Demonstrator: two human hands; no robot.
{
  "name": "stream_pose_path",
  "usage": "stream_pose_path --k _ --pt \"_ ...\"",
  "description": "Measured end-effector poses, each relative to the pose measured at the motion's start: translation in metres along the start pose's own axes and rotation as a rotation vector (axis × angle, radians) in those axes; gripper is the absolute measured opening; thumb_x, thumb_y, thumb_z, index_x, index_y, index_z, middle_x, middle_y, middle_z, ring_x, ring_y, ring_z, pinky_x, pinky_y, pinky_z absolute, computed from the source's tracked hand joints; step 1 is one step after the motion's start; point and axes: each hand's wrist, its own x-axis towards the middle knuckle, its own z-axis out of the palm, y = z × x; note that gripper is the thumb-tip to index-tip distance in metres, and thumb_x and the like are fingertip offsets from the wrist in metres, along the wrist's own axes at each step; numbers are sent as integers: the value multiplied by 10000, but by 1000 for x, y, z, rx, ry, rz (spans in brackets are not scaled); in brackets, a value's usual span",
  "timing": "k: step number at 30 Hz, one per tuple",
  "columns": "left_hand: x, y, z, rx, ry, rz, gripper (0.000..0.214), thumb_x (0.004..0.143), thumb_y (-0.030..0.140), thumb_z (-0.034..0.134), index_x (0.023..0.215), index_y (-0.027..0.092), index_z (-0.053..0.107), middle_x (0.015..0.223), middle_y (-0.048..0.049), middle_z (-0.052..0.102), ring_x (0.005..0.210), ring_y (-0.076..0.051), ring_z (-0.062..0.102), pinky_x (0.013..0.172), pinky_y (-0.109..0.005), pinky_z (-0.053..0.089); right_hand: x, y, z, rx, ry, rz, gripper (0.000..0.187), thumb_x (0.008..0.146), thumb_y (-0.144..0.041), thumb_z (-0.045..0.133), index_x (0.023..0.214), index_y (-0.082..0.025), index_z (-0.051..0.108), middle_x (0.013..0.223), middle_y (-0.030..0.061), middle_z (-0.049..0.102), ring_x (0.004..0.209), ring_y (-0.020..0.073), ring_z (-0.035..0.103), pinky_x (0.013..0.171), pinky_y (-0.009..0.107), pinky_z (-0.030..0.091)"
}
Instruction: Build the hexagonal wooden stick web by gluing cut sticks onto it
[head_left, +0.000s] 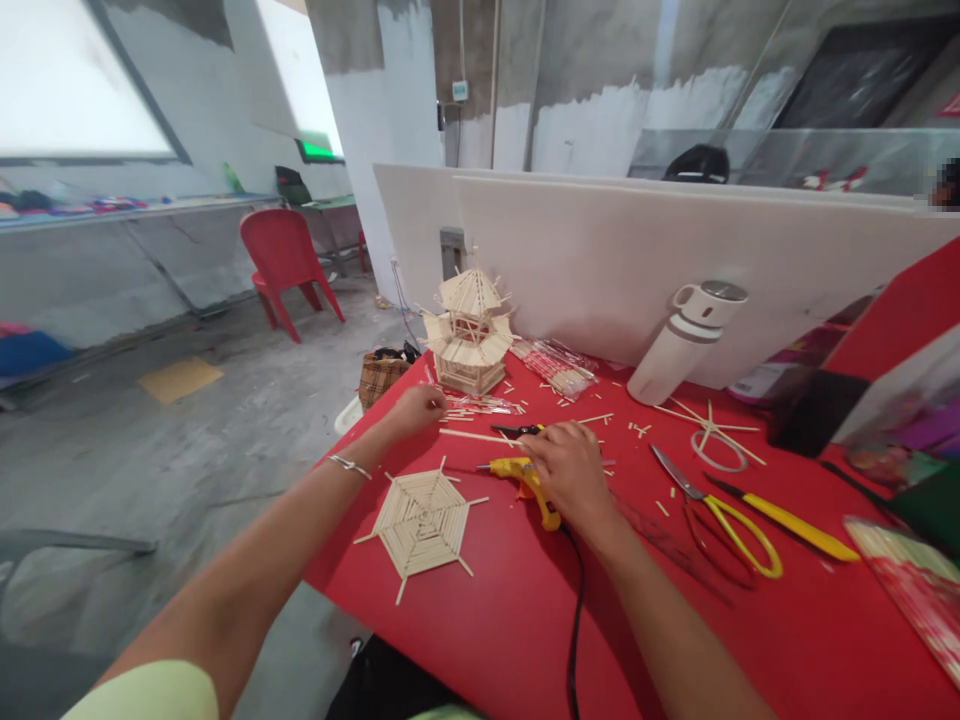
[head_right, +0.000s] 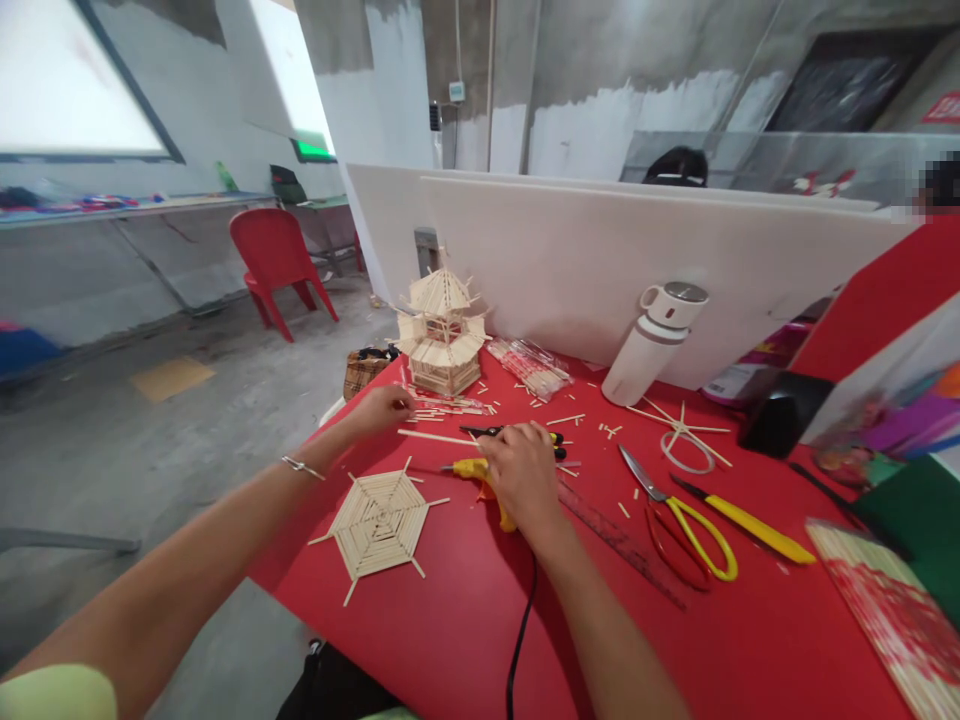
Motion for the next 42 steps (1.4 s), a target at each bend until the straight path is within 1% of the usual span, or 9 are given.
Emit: stream_pose_path --k 7,10,14,18,21,27,31,35,42 --pt "-40 69 -22 -253 -363 110 349 914 444 532 756 178 696 659 -5 652 626 -137 582 610 -242 440 13 -30 0 -26 -20 -167 230 1008 -356 537 1002 -341 767 829 17 672 916 211 542 1097 463 239" --pt "-61 95 -17 -201 -162 79 335 900 391 526 681 174 657 578 12 554 574 -122 491 569 -242 383 16 -34 -4 48 35 -150 272 1004 -405 535 1167 -300 725 996 52 703 1019 224 572 1108 441 278" --pt "-90 96 -14 -430 -58 -104 298 878 425 537 799 166 660 606 29 535 527 -99 437 511 -223 362 12 4 -9 100 -16 78 474 967 -367 569 1413 -205 569 1300 118 652 1200 259 563 1072 415 370" --pt "-124 82 -13 -557 -25 -277 329 812 481 592 842 162 666 630 25 558 515 -97 445 486 -220 357 2 50 -14 99 -69 193 434 923 -259 576 1334 -130 631 1294 170 665 1177 297 607 996 428 443" --pt "-155 74 -12 -561 46 -331 346 763 499 628 804 159 678 642 18 575 566 -107 482 520 -220 379 -15 57 -19 143 -96 199 341 943 -262 536 1225 -162 701 1219 135 713 1119 276 651 946 395 477" --pt "-235 69 -3 -700 185 -651 358 736 516 655 775 160 636 544 53 524 414 -67 390 391 -200 272 -81 -4 -14 600 -389 42 301 982 -382 503 1068 -236 752 1097 62 761 970 212 710 816 299 537" --pt "-275 75 19 -949 276 -824 467 631 509 758 912 156 636 635 37 595 445 -95 505 367 -205 354 -110 -52 6 560 -353 -44 274 978 -307 526 1181 -236 697 1178 82 721 1067 231 671 906 353 524" --pt "-285 77 39 -989 245 -867 562 658 529 732 1058 150 624 640 32 608 458 -149 605 379 -240 431 -119 -85 21 436 -242 -156 269 986 -229 509 1200 -199 669 1172 93 714 1051 250 641 904 400 521" --pt "-283 59 50 -653 309 -747 503 816 495 539 1179 162 641 595 52 555 389 -121 536 384 -231 388 -123 -118 20 471 -184 -337 189 957 -188 568 1101 -226 684 1050 40 733 930 215 617 835 354 493"
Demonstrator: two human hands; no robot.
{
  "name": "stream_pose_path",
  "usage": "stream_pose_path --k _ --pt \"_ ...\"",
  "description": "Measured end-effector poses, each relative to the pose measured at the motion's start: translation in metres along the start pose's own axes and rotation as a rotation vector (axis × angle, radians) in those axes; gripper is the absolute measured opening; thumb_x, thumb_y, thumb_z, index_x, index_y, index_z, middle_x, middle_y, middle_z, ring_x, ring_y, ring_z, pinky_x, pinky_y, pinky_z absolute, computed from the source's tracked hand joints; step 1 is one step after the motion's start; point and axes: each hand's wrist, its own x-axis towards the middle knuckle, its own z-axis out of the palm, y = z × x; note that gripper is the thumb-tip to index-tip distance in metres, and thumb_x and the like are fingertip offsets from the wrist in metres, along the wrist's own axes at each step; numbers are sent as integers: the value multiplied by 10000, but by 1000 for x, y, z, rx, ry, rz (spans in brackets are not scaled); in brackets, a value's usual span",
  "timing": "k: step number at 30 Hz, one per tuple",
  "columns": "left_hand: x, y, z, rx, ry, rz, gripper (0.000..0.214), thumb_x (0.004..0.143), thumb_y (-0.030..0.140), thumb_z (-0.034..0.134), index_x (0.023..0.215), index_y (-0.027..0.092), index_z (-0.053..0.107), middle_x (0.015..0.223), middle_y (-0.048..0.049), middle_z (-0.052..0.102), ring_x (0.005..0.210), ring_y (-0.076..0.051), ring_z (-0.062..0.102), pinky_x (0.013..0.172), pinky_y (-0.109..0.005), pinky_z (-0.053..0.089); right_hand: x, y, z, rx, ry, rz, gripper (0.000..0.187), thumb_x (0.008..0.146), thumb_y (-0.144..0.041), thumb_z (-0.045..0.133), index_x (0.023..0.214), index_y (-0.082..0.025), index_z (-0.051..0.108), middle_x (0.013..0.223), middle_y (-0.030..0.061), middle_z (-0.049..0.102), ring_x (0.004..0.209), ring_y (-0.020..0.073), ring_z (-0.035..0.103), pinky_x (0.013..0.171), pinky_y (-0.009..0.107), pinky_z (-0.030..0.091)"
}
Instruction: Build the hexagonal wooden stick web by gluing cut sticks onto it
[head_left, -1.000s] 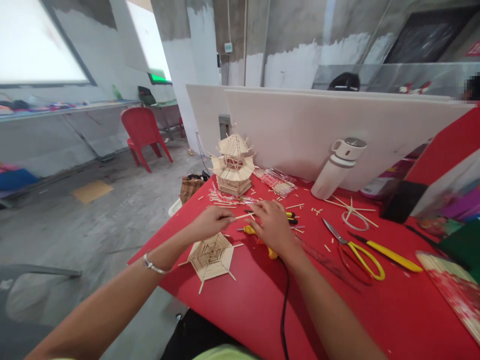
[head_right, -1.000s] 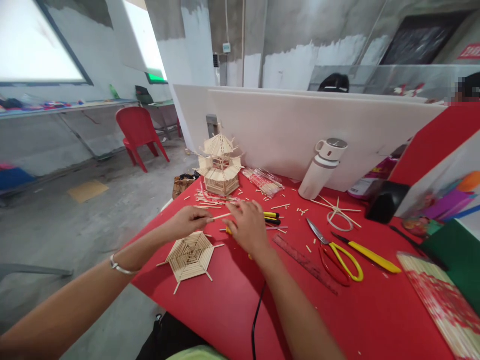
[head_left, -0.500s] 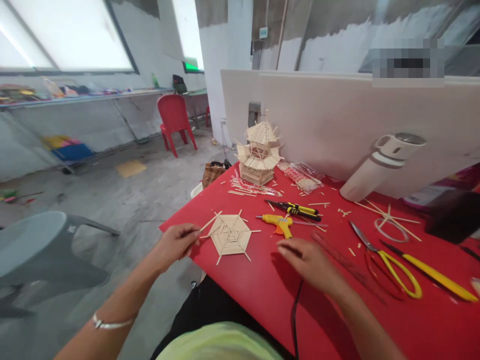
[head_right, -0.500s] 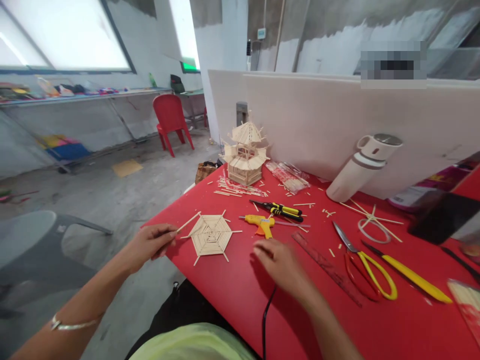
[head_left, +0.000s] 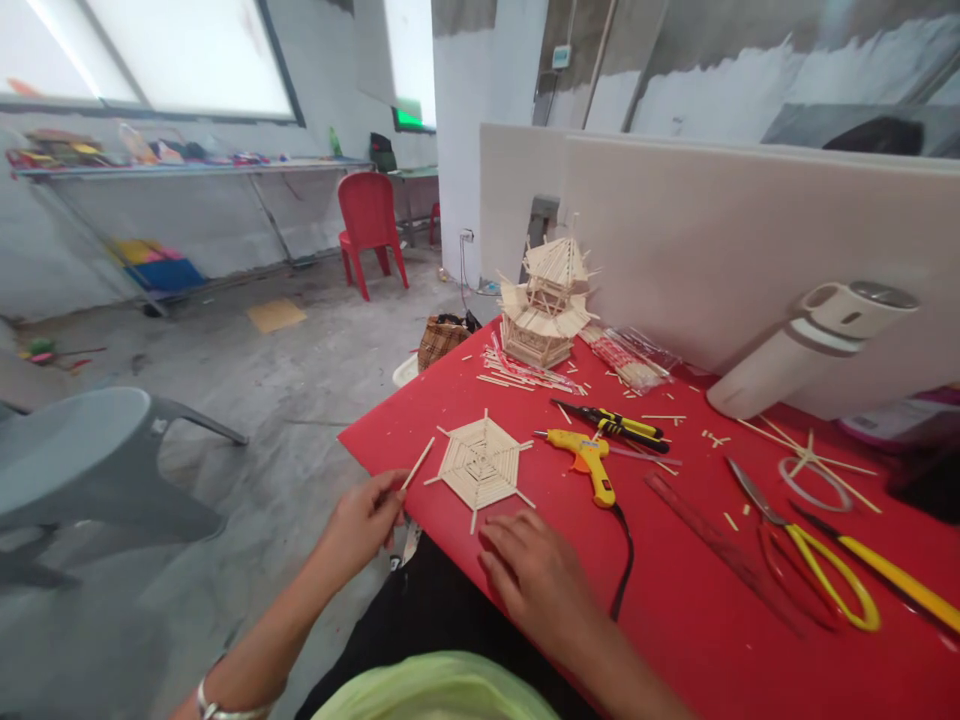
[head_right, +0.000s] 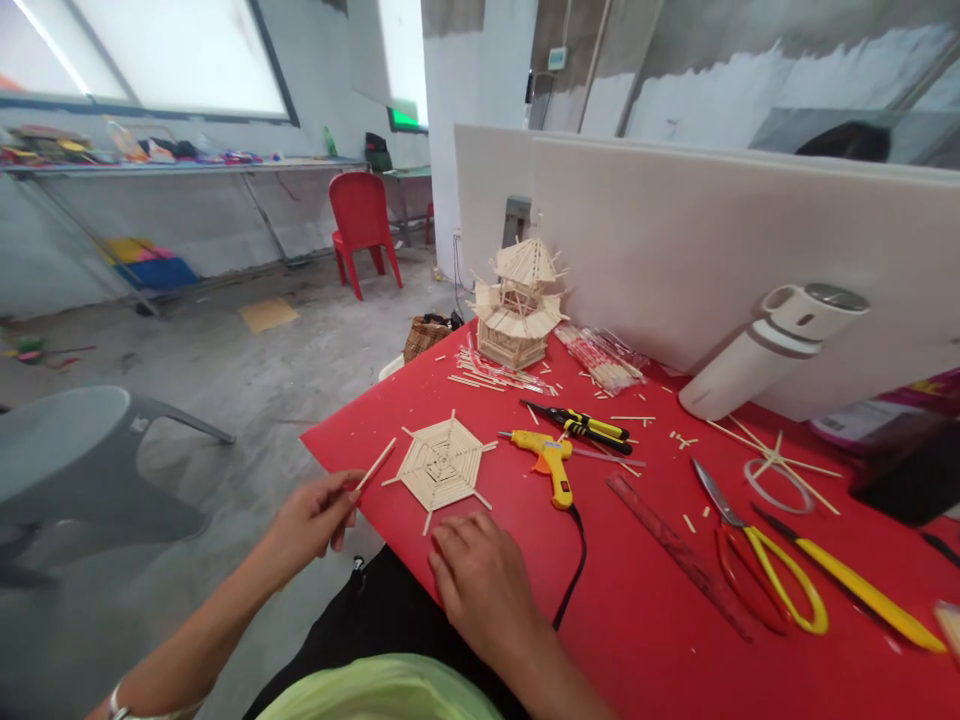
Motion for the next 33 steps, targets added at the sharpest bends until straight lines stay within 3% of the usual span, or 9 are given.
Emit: stream_pose_path --k 4,8,16,20,26,33 --pt "11 1 -6 207 89 167 390 865 377 467 1097 169 701 677 -8 645 525 -163 613 532 -287 487 11 8 -1 -119 136 -7 159 982 -193 529 997 -199 687 886 47 709 820 206 594 772 347 454" --pt "26 10 -8 459 192 369 343 891 283 436 992 194 751 866 -74 705 790 -210 670 696 -309 497 16 23 3 -179 210 18 159 985 -247 552 1074 -190 670 975 70 706 909 223 609 802 353 449" --pt "61 36 -1 746 226 393 350 966 287 446 1159 244 735 1044 -71 684 899 -215 660 680 -288 441 12 29 19 -184 173 25 435 922 -461 655 1257 -187 605 1041 103 667 943 256 597 775 371 474" --pt "69 28 8 747 208 443 344 962 260 448 1107 236 759 983 -73 668 910 -217 637 716 -298 447 16 28 17 -150 117 12 397 926 -388 653 1271 -200 598 986 85 652 904 245 577 753 368 471" --pt "67 11 21 643 284 417 333 964 286 466 1063 224 777 927 -74 634 855 -196 609 734 -296 454 17 29 15 -123 95 7 339 926 -333 647 1236 -199 617 969 75 635 897 231 570 753 359 468" --pt "59 16 25 670 298 371 335 967 279 453 1036 240 778 900 -67 629 824 -192 605 674 -282 427 17 29 14 -100 88 7 346 922 -300 645 1248 -190 613 974 80 631 907 233 567 773 363 474"
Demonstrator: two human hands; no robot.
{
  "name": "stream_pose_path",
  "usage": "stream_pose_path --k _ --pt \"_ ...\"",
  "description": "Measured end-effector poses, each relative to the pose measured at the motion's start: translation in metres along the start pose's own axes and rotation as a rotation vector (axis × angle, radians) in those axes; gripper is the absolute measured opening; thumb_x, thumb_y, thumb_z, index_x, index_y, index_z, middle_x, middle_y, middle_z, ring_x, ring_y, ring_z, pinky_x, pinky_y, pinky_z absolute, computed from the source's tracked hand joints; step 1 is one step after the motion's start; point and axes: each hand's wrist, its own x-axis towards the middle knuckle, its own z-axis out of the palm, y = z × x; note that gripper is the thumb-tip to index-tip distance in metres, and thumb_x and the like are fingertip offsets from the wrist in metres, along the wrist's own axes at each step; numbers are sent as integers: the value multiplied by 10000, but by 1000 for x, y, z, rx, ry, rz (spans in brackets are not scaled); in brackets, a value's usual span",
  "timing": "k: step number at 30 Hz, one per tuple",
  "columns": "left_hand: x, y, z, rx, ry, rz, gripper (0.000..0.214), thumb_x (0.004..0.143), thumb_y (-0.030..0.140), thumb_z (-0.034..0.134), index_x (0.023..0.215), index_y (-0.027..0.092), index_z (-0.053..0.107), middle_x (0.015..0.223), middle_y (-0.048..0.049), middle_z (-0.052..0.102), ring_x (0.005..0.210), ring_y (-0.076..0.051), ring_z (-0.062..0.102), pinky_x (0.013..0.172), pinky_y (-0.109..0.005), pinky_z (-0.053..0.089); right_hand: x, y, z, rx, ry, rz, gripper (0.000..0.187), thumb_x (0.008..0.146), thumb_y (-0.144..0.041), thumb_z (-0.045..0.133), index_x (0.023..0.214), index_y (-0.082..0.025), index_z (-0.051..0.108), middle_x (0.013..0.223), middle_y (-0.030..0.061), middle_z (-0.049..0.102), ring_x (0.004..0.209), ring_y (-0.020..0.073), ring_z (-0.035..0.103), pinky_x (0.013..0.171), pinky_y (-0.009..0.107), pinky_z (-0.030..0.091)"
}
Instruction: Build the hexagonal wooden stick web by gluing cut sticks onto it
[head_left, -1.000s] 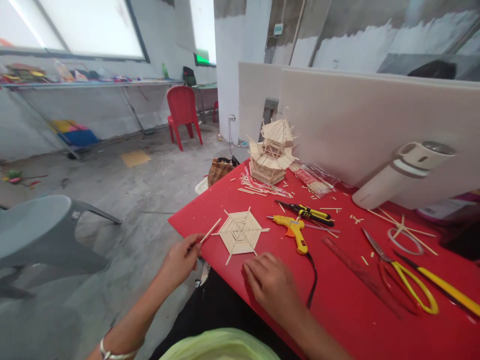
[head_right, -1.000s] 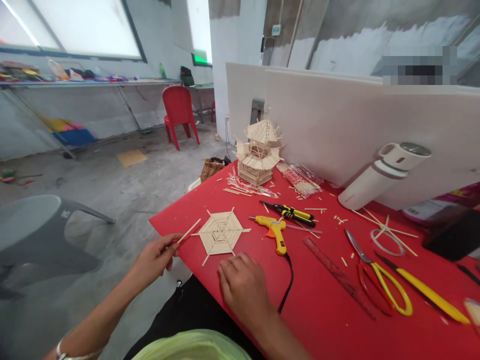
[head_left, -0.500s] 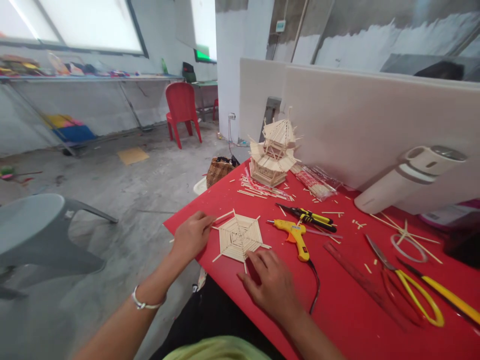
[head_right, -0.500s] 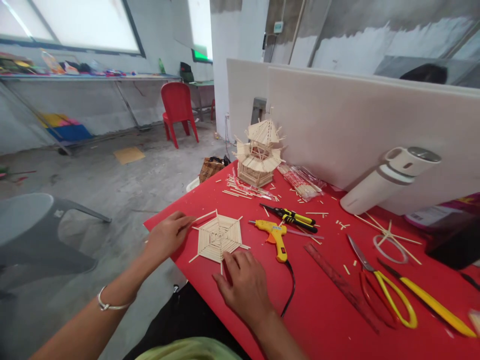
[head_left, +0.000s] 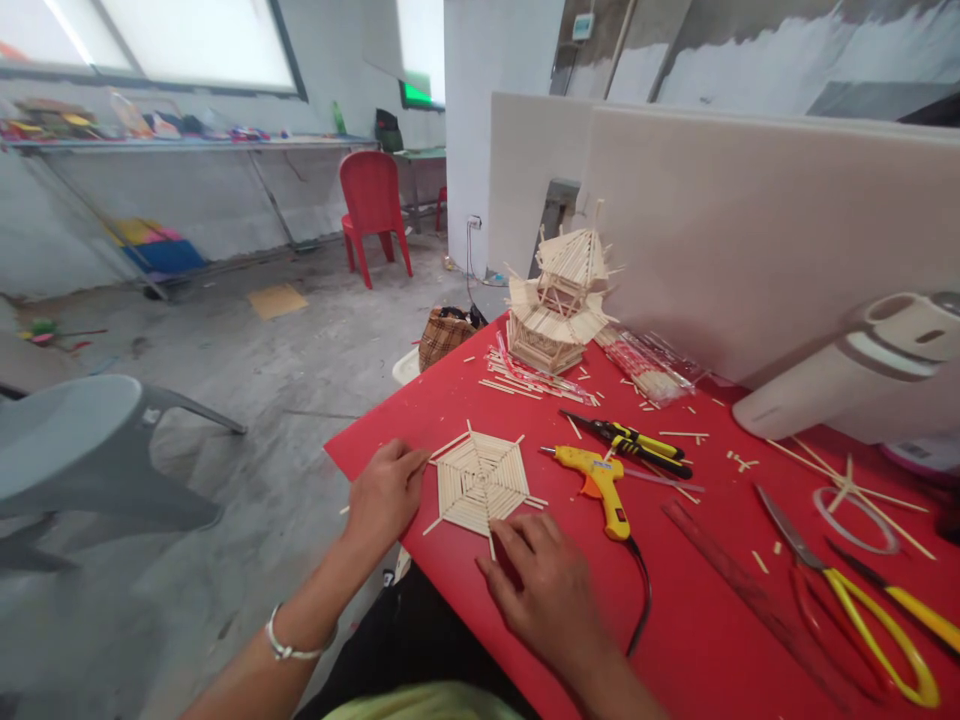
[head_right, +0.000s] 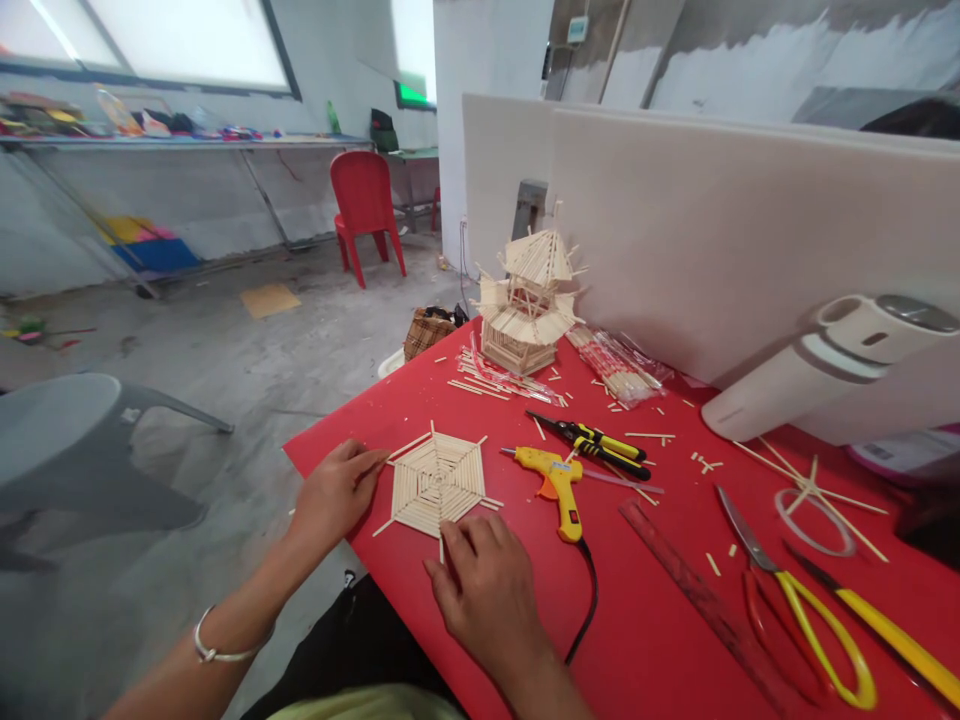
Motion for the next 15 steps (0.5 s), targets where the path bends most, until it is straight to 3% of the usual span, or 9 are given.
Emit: stream_pose_path --k 15 --pt "-3 10 -1 122 -36 -38 315 991 295 462 1060 275 768 954 -55 672 826 -191 623 577 -282 328 1 -1 -1 3 -23 6 316 943 -307 617 1239 -198 609 967 78 625 895 233 548 754 363 452"
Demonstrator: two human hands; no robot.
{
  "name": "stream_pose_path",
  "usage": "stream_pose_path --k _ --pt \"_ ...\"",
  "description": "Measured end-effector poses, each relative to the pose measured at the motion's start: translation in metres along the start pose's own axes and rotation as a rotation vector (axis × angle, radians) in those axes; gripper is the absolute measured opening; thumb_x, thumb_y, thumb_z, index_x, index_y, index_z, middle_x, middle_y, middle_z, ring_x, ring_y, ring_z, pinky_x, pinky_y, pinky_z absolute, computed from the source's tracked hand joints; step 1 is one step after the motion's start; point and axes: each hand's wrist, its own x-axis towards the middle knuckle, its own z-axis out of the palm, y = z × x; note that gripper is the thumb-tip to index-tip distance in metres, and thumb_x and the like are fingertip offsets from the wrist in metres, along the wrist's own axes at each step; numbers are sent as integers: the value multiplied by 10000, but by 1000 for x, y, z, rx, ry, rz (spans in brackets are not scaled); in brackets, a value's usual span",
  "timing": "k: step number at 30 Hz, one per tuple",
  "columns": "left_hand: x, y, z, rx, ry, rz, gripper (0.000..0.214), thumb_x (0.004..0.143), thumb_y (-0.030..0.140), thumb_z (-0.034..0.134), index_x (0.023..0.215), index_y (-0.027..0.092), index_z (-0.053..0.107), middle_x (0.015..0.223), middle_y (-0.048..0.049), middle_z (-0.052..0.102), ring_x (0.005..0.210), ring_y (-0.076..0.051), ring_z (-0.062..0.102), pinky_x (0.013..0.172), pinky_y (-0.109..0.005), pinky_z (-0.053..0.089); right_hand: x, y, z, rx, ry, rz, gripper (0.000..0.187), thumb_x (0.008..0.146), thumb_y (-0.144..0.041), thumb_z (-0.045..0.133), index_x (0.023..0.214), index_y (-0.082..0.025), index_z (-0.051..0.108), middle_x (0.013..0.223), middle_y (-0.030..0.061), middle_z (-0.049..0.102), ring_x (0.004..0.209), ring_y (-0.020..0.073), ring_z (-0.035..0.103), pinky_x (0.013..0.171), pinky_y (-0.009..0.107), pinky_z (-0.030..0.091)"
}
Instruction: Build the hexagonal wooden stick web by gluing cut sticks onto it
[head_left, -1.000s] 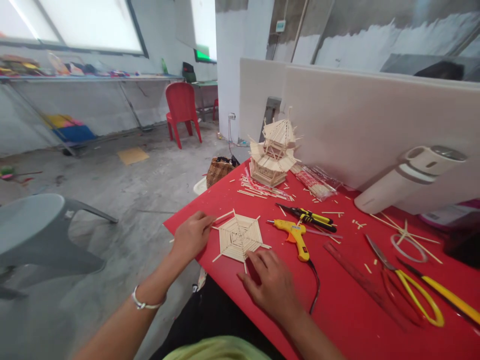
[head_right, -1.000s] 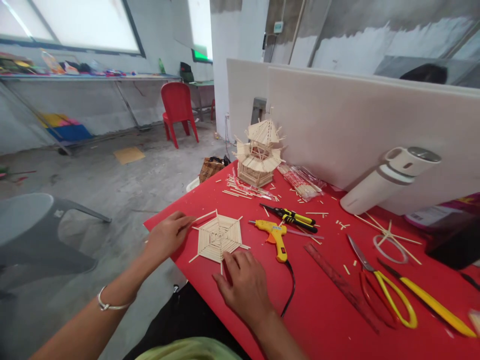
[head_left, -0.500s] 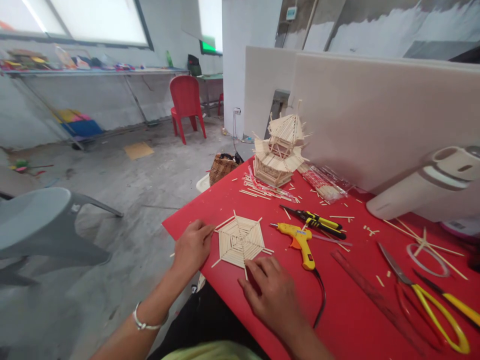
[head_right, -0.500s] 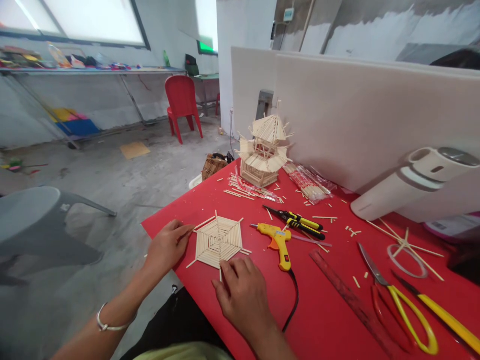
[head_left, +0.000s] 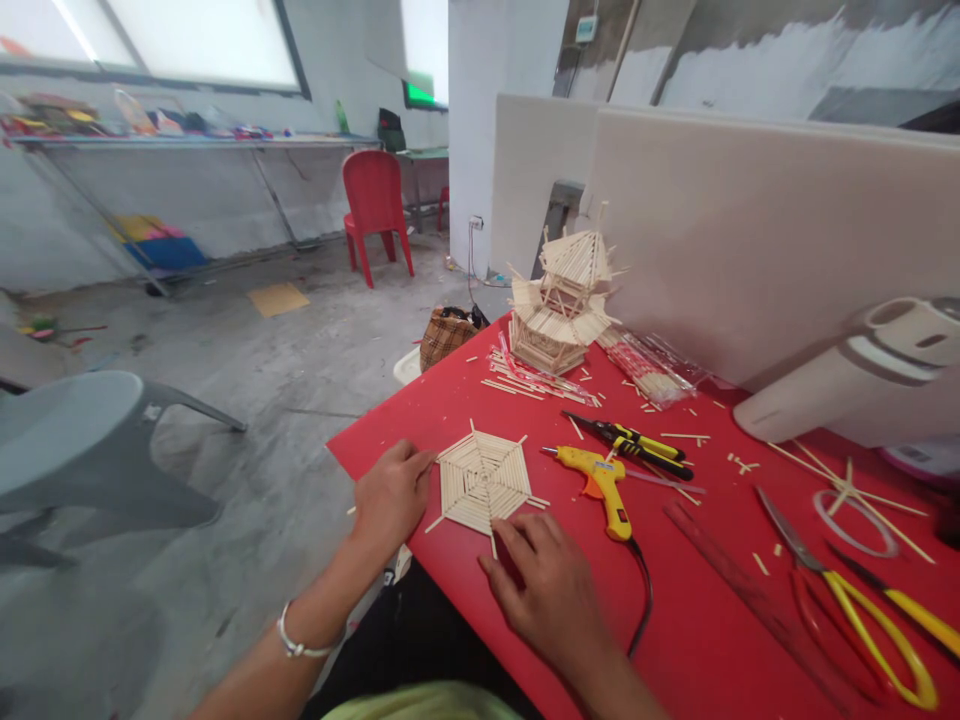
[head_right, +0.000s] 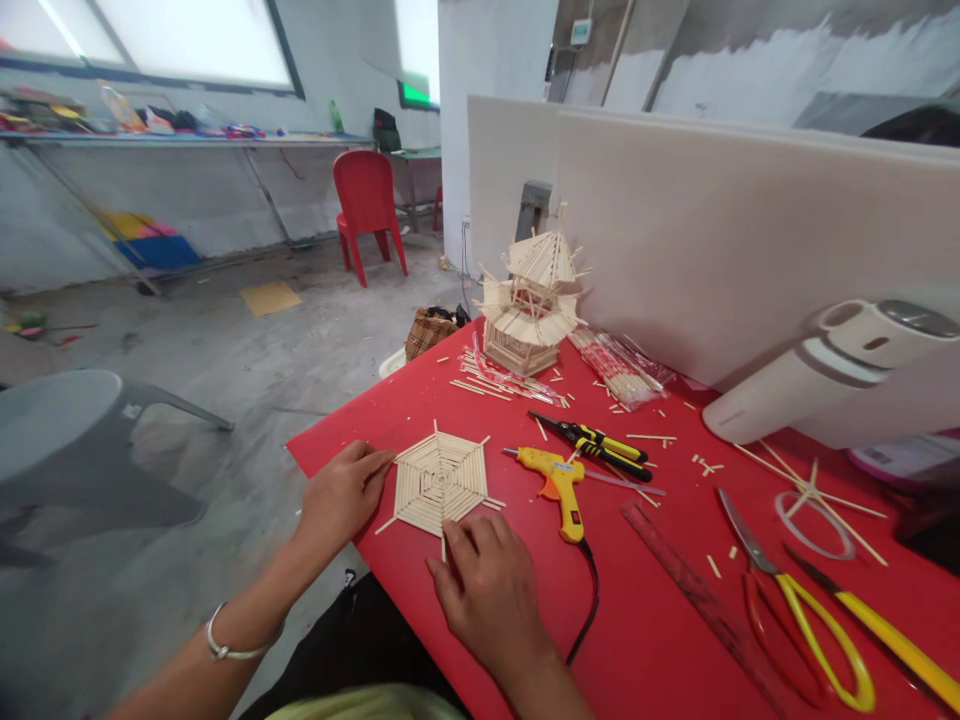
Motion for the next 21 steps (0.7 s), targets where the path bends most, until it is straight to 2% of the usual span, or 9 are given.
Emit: stream_pose_path --k 10,21 --pt "-2 -2 5 -13 38 4 309 986 293 468 1068 266 765 967 -62 688 870 -203 635 589 -286 357 -1 -1 -1 -18 3 -6 317 935 -310 620 1232 -198 618 966 80 628 889 233 559 750 360 466" --pt "1 -8 15 5 138 116 305 992 303 463 982 240 761 921 -65 696 889 -212 622 676 -301 420 -1 0 1 -14 2 -5 328 936 -309 624 1244 -200 611 972 82 628 897 236 560 757 368 470"
